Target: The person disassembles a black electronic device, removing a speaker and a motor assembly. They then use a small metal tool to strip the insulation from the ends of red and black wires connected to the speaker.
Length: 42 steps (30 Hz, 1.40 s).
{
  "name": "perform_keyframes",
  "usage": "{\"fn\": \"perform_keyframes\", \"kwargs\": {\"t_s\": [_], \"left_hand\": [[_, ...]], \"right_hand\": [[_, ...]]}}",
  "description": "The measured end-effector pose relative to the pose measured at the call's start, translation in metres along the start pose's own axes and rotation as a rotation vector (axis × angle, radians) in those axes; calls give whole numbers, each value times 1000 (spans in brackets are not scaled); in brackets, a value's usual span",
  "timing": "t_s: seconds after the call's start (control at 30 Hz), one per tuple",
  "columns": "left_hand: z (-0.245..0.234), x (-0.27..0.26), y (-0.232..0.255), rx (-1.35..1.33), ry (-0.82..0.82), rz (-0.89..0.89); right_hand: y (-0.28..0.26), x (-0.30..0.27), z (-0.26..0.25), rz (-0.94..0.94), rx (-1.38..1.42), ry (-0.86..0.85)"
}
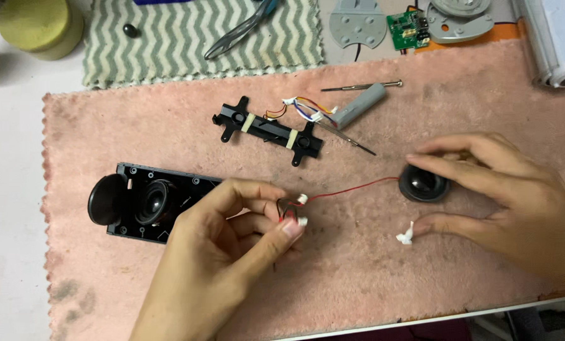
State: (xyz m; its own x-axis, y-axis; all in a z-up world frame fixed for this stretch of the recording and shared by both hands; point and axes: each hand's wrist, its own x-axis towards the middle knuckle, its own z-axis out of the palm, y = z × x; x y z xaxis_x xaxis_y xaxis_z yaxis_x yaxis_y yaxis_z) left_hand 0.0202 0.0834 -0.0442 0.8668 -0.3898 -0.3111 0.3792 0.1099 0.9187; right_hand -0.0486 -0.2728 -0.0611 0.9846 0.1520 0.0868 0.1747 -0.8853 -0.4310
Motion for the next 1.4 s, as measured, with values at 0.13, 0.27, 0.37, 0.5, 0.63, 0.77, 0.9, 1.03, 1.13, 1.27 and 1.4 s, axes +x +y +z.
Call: {"fn": "perform_keyframes", "kwargs": {"t_s": [0.13, 0.27, 0.37, 0.5, 0.63, 0.77, 0.9, 1.03, 1.13, 1.27, 1.4], "left_hand": [[-13, -7, 7, 210, -64, -3], [-8, -17, 8, 330, 2, 82], [0, -23, 21, 692, 1, 377], [9, -31, 25, 790, 53, 440], [36, -32, 20, 597, -12, 539], [70, -26, -4, 411, -94, 380], [94, -19, -18, 359, -79, 469], [100, -16, -19, 392, -74, 743], [99, -14, -22, 409, -79, 810], [93, -12, -28, 473, -87, 806], [93, -12, -27, 467, -87, 784]], "right_hand": [[-16, 3, -13, 56, 158, 56], [-12, -10, -13, 120, 246, 137], [-29, -15, -7, 158, 414, 237], [-23, -33, 3, 270, 623, 283], [-51, -35, -1, 500, 727, 411], [-62, -40, 9, 445, 966, 447], [-77, -40, 14, 434, 1066, 468], [-88, -40, 16, 454, 1189, 438], [-93, -40, 16, 449, 1179, 430], [-93, -42, 17, 449, 1153, 422], [-98, -40, 11, 488, 1112, 405]]}}
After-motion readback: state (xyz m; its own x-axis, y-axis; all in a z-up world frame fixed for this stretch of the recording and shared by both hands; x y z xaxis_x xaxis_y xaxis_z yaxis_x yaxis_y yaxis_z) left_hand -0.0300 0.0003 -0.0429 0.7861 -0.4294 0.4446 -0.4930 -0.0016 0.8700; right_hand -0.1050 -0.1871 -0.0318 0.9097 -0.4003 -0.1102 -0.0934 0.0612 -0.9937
